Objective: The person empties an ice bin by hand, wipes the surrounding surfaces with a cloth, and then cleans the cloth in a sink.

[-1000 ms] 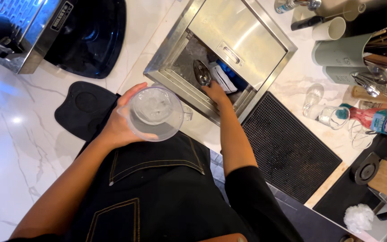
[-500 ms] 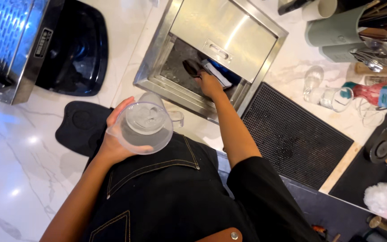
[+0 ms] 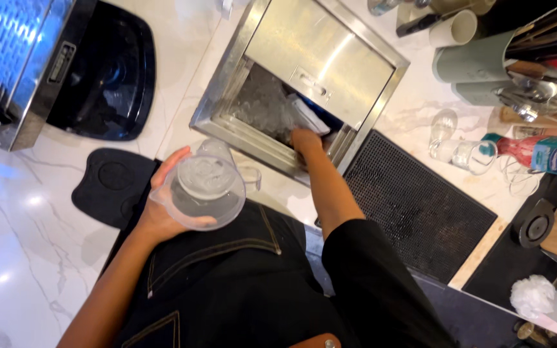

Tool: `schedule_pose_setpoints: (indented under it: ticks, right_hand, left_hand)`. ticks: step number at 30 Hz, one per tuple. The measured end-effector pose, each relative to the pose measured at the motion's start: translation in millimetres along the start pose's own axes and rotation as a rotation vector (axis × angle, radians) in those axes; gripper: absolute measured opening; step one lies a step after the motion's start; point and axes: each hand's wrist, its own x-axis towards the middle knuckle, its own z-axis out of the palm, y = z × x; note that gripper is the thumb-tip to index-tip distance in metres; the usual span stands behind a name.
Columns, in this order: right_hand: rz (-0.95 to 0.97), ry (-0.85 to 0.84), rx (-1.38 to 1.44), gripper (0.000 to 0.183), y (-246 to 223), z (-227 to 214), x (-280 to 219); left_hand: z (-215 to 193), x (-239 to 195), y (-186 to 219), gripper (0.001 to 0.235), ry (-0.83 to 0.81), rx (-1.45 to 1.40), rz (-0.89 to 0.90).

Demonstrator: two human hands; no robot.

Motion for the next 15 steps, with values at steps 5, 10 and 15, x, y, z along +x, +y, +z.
schedule_pose_setpoints:
  ticks: [5, 10, 15]
  right_hand:
    - [-0.28, 0.308, 0.325, 0.026, -15.4, 18.6, -10.8]
    - [0.072, 0.534, 0.75, 0.026, -44.6, -17.6, -12.3]
    - [0.066, 0.482, 0.399, 0.027, -67.1, -49.1, -38.8]
  left_hand:
    - [1.8, -2.9, 0.4, 0.13, -0.013, -0.085, -0.033]
    - [2.7, 0.1, 2.9, 0.13, -0.005, -0.036, -0.049]
    - [4.2, -1.3, 3.3, 0.131, 0.007, -0.093, -0.064]
